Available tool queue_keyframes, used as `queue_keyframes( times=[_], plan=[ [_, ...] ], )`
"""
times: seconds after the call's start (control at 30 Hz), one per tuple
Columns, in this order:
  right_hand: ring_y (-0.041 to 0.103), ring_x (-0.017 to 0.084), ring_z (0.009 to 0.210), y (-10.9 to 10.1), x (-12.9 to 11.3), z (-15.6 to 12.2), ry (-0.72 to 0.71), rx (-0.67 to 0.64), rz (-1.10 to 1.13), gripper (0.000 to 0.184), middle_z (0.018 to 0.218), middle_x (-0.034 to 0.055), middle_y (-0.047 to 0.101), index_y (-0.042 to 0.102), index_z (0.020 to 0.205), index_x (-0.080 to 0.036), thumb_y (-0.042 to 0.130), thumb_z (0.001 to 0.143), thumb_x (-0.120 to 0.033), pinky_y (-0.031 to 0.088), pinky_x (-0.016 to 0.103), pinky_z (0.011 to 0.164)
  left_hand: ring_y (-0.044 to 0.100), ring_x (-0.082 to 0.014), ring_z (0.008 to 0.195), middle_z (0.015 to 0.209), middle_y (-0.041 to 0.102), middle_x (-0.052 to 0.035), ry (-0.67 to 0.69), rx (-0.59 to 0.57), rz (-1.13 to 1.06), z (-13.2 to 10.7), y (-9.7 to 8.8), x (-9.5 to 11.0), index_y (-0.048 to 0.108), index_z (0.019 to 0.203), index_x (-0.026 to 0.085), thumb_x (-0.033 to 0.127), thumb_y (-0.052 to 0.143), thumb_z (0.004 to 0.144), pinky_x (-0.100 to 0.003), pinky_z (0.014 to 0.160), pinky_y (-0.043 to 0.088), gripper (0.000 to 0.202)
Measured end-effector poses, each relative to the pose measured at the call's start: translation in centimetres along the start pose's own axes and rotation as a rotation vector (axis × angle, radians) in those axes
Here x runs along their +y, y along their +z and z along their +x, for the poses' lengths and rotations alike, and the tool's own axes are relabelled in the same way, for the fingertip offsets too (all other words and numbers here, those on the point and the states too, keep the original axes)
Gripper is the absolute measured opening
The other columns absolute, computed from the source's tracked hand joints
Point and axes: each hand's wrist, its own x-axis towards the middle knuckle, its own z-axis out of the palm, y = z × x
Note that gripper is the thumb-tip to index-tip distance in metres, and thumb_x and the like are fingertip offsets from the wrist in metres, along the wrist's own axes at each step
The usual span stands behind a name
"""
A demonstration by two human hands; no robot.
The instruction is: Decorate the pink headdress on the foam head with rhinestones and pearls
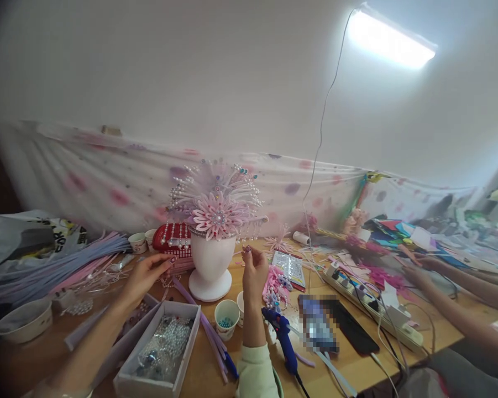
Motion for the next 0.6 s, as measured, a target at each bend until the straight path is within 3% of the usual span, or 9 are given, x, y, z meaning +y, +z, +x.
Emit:
queue_keyframes(
  times=[0.17, 0.33, 0.43, 0.6],
  plan=[
    [0.07, 0.022, 0.08, -0.2, -0.9, -1.1, -0.03, 0.084, -0.022, 0.045, 0.086, 0.0075, 0.078, 0.076, 0.091, -0.017, 0.081, 0.067, -0.054, 0.053, 0.038, 0.076, 0.069, -0.0204, 0.07, 0.079, 0.078, -0.0066, 0.015, 0.023, -0.002, -0.5, -0.3, 1.4, 0.077, 0.083, 0.016, 0.061, 0.078, 0.057, -0.034, 0.071, 0.058, 0.052],
    [0.066, 0.019, 0.079, 0.7, -2.7, -3.9, -0.128, 0.155, -0.037, 0.039, 0.09, 0.0057, 0.076, 0.076, 0.097, -0.018, 0.078, 0.079, -0.052, 0.052, 0.033, 0.073, 0.067, -0.0219, 0.07, 0.072, 0.078, -0.0056, 0.03, 0.108, 0.06, -1.6, -2.3, 1.4, 0.079, 0.067, 0.021, 0.049, 0.08, 0.052, -0.032, 0.069, 0.054, 0.032],
    [0.065, 0.016, 0.074, 1.8, -2.8, -6.5, -0.162, 0.071, -0.051, 0.033, 0.085, 0.003, 0.074, 0.077, 0.097, -0.02, 0.08, 0.082, -0.05, 0.052, 0.03, 0.07, 0.069, -0.0232, 0.074, 0.074, 0.08, -0.0044, 0.016, 0.204, 0.123, -3.2, -4.5, -0.1, 0.079, 0.063, 0.024, 0.046, 0.078, 0.053, -0.031, 0.072, 0.052, 0.025],
    [0.065, 0.012, 0.069, 3.8, -1.2, -9.7, -0.193, -0.181, -0.161, 0.022, 0.087, -0.0007, 0.075, 0.077, 0.108, -0.026, 0.078, 0.088, -0.036, 0.054, 0.025, 0.07, 0.065, -0.0215, 0.057, 0.063, 0.075, -0.0021, -0.085, 0.266, 0.29, -6.8, -7.9, -5.2, 0.08, 0.069, 0.024, 0.057, 0.073, 0.064, -0.029, 0.056, 0.048, 0.034]
  ],
)
